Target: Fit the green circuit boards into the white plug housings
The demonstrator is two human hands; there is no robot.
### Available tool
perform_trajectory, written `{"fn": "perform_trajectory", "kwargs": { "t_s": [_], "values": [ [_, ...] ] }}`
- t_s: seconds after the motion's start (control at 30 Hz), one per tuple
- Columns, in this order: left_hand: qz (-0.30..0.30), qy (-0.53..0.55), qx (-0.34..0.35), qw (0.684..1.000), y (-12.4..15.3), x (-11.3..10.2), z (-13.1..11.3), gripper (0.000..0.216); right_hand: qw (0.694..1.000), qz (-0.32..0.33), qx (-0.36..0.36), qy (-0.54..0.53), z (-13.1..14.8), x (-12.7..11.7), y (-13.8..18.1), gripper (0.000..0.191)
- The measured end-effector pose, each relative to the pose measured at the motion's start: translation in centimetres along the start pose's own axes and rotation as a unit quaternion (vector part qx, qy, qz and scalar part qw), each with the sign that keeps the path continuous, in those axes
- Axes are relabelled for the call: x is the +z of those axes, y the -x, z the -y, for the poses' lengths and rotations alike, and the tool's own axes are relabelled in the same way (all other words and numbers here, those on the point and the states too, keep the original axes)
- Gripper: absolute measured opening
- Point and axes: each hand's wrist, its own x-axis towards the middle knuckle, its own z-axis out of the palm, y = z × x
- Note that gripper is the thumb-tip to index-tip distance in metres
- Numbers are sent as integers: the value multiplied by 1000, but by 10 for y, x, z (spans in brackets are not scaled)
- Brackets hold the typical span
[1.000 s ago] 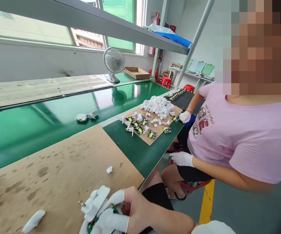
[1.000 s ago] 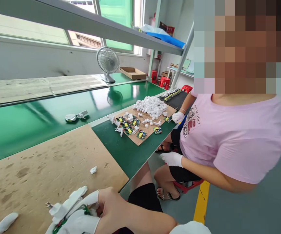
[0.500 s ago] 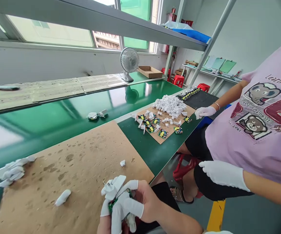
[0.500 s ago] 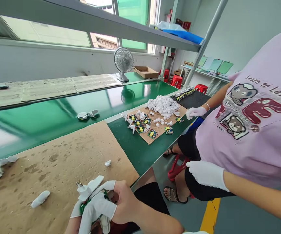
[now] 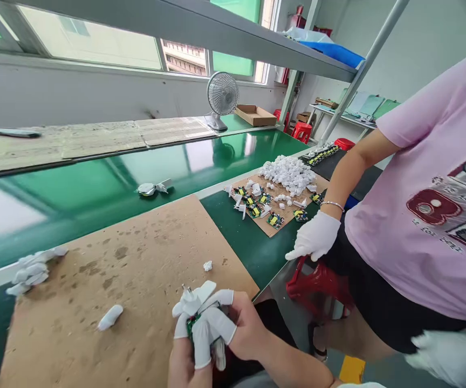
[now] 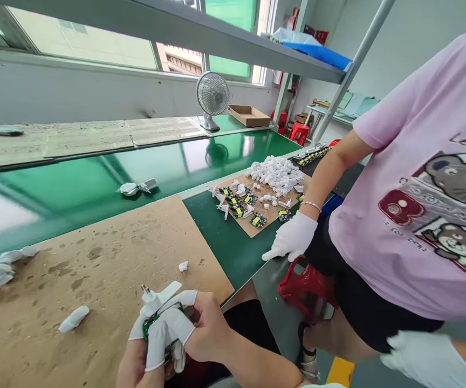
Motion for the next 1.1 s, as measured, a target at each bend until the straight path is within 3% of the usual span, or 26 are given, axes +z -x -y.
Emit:
{"fn": "perform_trajectory", "kwargs": {
  "t_s": [0.1, 0.23, 0.37, 0.5, 0.63, 0.73, 0.87, 1.1],
  "values": [
    [7, 12, -46, 999, 7, 6, -21, 79, 1000, -5, 11, 1, -1, 0, -1, 39],
    [30, 45, -12, 998, 11, 9, -36, 79, 997, 54, 44, -14, 2, 0, 1, 49],
    [21, 74, -27, 997, 14, 5, -37, 83, 997, 57, 47, 3, 5, 3, 2, 41],
    [48, 133, -64, 988, 16, -1, -35, 87, 998, 39, 44, -3, 4, 9, 2, 36],
    [72, 128, -27, 989, 11, -5, -24, 73, 999, 43, 21, 6, 5, 11, 1, 37],
    [114, 128, -9, 985, 4, -11, -17, 64, 998, 25, 38, 39, 6, 10, -1, 37],
    [207, 190, -40, 959, 3, -18, -24, 78, 995, 23, 84, 50, 9, 8, -1, 41],
    [138, 199, -112, 964, 15, -22, -48, 92, 984, 91, 150, 21, 15, 10, 6, 50]
  ]
}}
